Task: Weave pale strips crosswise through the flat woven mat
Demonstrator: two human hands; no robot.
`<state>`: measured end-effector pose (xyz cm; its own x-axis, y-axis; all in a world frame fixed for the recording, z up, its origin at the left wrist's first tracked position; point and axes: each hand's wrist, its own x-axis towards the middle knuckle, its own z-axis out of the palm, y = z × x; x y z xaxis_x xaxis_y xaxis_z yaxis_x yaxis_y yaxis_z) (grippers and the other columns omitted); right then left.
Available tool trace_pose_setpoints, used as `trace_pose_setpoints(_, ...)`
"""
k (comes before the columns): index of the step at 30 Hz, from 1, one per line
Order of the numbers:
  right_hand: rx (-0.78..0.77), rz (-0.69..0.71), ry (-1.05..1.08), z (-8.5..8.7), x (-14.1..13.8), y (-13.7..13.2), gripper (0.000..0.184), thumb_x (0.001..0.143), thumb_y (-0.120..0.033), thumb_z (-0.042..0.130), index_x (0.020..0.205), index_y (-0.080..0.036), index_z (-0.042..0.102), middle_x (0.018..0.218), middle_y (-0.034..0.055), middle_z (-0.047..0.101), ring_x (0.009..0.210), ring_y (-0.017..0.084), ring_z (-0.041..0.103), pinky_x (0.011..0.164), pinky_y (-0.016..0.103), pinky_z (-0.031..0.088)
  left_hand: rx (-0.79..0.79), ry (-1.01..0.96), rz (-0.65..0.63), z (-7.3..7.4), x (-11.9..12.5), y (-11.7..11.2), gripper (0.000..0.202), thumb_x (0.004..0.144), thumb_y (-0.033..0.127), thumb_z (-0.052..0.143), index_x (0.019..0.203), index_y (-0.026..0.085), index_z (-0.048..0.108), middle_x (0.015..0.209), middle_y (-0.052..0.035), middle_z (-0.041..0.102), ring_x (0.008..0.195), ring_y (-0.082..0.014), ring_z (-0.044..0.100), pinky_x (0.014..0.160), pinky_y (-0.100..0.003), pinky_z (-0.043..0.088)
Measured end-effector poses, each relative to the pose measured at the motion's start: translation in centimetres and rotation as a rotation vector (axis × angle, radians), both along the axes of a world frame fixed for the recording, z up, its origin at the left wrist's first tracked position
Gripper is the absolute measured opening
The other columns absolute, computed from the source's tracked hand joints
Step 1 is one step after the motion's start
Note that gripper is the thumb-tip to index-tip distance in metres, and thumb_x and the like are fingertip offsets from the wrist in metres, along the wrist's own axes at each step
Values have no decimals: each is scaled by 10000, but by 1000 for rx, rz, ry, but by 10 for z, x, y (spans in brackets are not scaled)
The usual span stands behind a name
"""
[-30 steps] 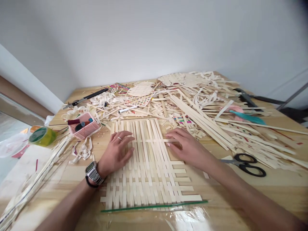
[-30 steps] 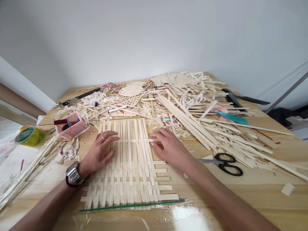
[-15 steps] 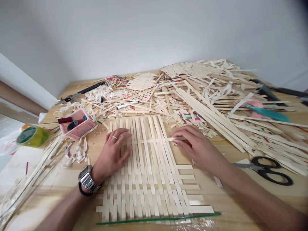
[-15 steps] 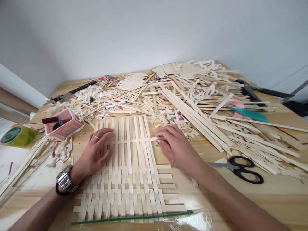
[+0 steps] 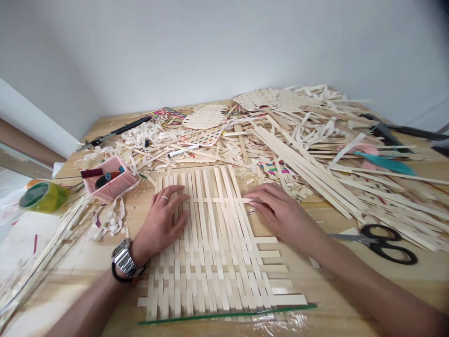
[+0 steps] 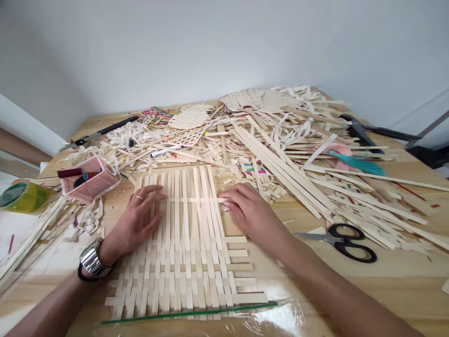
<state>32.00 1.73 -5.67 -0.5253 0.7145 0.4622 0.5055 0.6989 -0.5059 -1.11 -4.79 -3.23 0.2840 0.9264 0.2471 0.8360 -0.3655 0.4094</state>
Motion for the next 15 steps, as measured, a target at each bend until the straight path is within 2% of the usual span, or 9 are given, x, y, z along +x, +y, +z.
trace_pose_setpoints(15, -17, -49, -21, 2, -2, -1, 155, 1031, -204, 619, 1162, -256, 683, 1084, 68, 731, 1026, 241, 697, 894, 460, 601, -21, 8, -18, 0, -2, 2, 273, 1059, 249, 555, 1326, 264, 609, 1500, -110, 580, 1388, -309, 547, 1168, -580, 416)
